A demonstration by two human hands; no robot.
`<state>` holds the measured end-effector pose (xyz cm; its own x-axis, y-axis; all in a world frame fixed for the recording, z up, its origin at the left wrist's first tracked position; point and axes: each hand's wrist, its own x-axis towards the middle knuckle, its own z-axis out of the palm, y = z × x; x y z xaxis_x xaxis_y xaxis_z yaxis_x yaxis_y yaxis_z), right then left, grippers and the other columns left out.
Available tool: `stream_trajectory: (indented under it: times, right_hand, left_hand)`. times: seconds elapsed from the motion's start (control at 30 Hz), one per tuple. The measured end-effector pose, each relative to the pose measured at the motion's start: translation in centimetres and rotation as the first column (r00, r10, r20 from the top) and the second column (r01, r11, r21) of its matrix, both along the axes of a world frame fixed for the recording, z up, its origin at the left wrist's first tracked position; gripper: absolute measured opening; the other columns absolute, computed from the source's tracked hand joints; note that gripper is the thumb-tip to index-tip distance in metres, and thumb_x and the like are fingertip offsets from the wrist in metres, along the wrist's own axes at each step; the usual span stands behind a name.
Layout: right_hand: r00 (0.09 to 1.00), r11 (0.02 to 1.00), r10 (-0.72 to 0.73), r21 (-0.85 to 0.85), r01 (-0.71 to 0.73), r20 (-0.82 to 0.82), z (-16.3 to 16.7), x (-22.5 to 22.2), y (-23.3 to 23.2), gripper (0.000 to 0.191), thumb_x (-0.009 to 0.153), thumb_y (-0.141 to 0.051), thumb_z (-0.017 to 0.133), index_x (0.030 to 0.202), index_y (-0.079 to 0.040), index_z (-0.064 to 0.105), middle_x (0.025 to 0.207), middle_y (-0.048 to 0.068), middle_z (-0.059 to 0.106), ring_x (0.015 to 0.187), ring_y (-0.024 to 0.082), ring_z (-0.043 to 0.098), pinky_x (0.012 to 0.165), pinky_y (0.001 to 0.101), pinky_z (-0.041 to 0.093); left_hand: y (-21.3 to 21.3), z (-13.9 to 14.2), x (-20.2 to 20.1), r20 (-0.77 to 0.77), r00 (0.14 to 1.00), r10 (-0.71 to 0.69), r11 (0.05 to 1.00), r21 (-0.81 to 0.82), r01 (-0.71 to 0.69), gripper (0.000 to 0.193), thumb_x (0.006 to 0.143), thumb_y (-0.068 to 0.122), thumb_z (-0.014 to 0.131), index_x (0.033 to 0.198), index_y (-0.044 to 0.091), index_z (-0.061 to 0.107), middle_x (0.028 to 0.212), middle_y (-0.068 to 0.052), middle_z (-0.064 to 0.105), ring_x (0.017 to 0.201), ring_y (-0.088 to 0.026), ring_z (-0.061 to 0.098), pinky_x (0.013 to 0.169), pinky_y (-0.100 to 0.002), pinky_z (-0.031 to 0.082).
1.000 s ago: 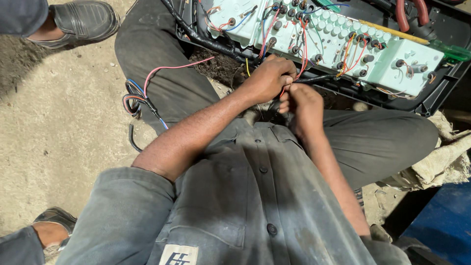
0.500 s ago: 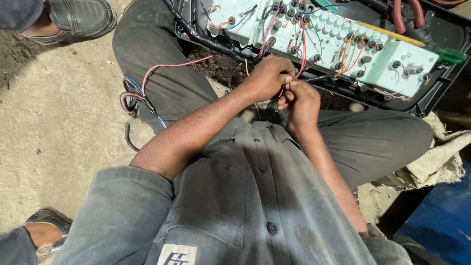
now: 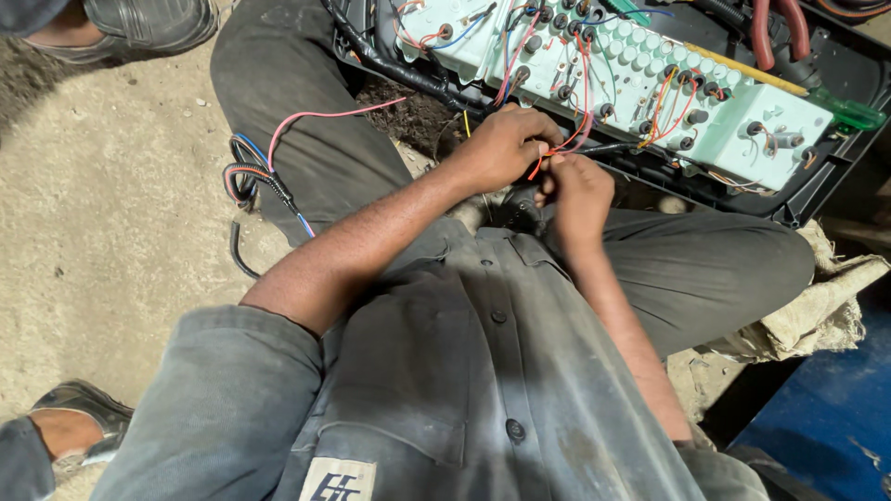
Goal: The person sits on the floor and works on an open electrical box, using pliers to strip and twist wires, then connecting them to terminals inside the box. The person handles multiple colored wires and secures connections throughout the clip.
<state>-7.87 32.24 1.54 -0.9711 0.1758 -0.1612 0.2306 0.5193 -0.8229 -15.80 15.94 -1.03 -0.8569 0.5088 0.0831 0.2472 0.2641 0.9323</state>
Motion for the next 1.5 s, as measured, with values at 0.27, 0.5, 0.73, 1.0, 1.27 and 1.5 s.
stream_trajectory:
  times: [0.27,0.5,0.73,1.0,1.27,1.5]
  right_hand:
    - [0.862,0.9,0.348,0.389,-0.197,-0.368,5.6,0.8,1.8,0.013,0.105,-0.004,0.069,0.117,-0.003,0.068,0.109,0.015,0.071,0.101,0.031,0.069,0.089,0.0418,0.057]
    - [0.552,0.396,0.827,0.806,-0.441,-0.105,6.2,-5.0,4.0,0.032,0.087,-0.002,0.074,0.118,-0.011,0.072,0.114,0.005,0.072,0.12,0.024,0.069,0.127,0.0517,0.035]
    - [0.594,0.451,0.8,0.738,-0.502,-0.085,4.6,-5.3,6.0,0.03,0.094,-0.007,0.079,0.122,-0.019,0.076,0.097,-0.001,0.065,0.099,0.017,0.065,0.124,0.0525,0.036]
    - [0.539,0.344,0.841,0.812,-0.472,-0.043,5.3,-6.2,5.1,0.024,0.096,-0.017,0.084,0.118,-0.023,0.078,0.084,-0.002,0.057,0.086,0.017,0.06,0.114,0.0545,0.037]
    - [0.634,0.498,0.773,0.59,-0.635,0.03,6.1,-7.2,3.4,0.015,0.096,-0.024,0.081,0.108,-0.017,0.077,0.089,-0.001,0.069,0.088,0.019,0.065,0.102,0.0466,0.036]
    - [0.697,0.518,0.702,0.566,-0.641,0.146,7.0,-7.7,1.4,0.011,0.094,-0.023,0.08,0.097,-0.013,0.077,0.083,0.004,0.07,0.086,0.024,0.065,0.1,0.0444,0.037]
  left_hand:
    - [-0.6,0.2,0.6,-0.069,0.997,0.015,0.998,-0.057,-0.019,0.026,0.081,0.005,0.069,0.107,0.006,0.072,0.108,-0.012,0.071,0.106,-0.034,0.062,0.095,-0.042,0.05]
    - [-0.6,1.2,0.4,0.013,0.997,0.075,0.993,-0.094,-0.073,0.013,0.084,0.009,0.074,0.095,0.006,0.07,0.096,-0.012,0.072,0.098,-0.034,0.064,0.088,-0.044,0.05]
    - [-1.2,2.7,-0.3,0.145,0.979,0.14,0.99,-0.037,-0.136,0.014,0.083,0.011,0.074,0.096,0.005,0.07,0.091,-0.014,0.073,0.093,-0.034,0.07,0.081,-0.043,0.053]
    - [-1.1,1.3,-0.2,0.077,0.992,0.096,0.994,0.037,-0.099,0.014,0.086,0.013,0.075,0.097,0.006,0.069,0.096,-0.013,0.073,0.097,-0.034,0.07,0.085,-0.044,0.053]
    - [-1.6,-0.2,0.4,-0.035,0.998,0.06,0.998,0.009,-0.06,0.036,0.072,0.018,0.085,0.096,0.007,0.061,0.099,-0.009,0.067,0.102,-0.035,0.06,0.087,-0.046,0.048]
    - [-1.3,-0.6,0.9,-0.192,0.973,0.125,0.982,-0.113,-0.148,0.025,0.083,0.004,0.072,0.102,0.008,0.057,0.099,-0.009,0.062,0.103,-0.033,0.06,0.086,-0.046,0.051]
